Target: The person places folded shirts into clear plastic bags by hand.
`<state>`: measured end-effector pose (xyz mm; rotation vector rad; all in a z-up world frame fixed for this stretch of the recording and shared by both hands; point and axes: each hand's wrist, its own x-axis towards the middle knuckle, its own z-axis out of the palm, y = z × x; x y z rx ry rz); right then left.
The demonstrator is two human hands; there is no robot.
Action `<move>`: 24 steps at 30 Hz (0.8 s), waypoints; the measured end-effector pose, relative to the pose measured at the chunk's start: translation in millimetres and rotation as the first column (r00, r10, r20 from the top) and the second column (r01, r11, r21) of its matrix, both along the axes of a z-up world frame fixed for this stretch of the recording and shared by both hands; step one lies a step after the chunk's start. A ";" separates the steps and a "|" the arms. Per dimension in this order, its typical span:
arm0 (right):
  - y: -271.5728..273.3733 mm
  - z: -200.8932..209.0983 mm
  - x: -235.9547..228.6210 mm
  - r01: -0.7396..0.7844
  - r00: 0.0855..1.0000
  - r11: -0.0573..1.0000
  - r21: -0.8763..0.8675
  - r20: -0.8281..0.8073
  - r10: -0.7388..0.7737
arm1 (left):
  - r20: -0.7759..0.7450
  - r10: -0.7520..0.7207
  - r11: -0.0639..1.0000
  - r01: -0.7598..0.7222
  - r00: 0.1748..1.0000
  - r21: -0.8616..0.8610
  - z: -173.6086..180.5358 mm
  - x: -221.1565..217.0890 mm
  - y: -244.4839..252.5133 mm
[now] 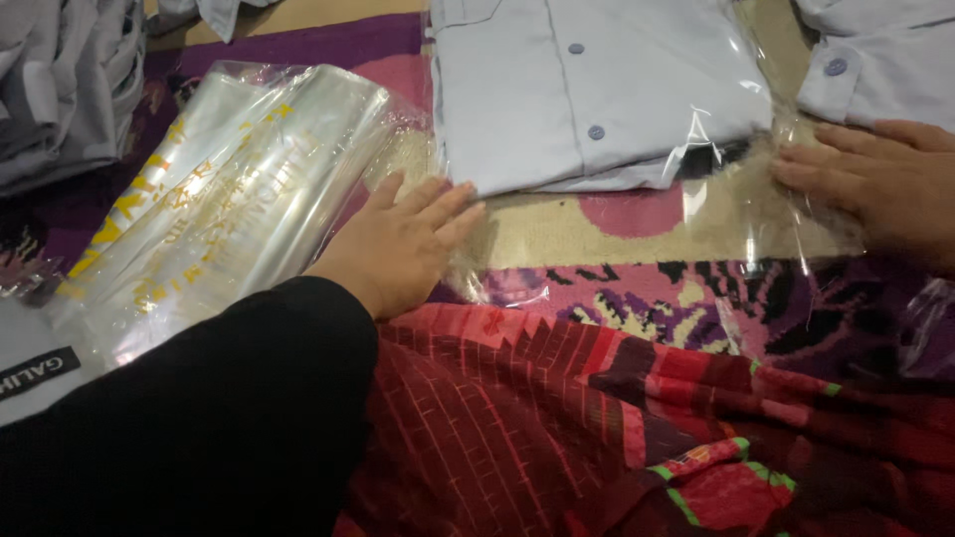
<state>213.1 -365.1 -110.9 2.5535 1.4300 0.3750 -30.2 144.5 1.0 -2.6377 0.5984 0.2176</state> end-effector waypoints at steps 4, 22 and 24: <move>-5.0 -2.8 -3.7 0.091 0.996 0.995 -0.044 -0.018 -0.092 | -0.103 0.067 0.996 -0.061 0.992 0.060 10.5 1.2 -3.1; 57.1 66.7 -58.9 0.777 0.534 0.530 0.341 -0.803 -0.266 | -0.642 0.599 -0.079 -0.763 0.478 -0.641 28.6 -8.3 3.9; 46.3 46.0 -46.5 0.772 0.523 0.463 0.436 -0.850 -0.072 | -0.742 0.509 -0.230 -0.761 0.437 -0.606 23.2 -6.4 2.3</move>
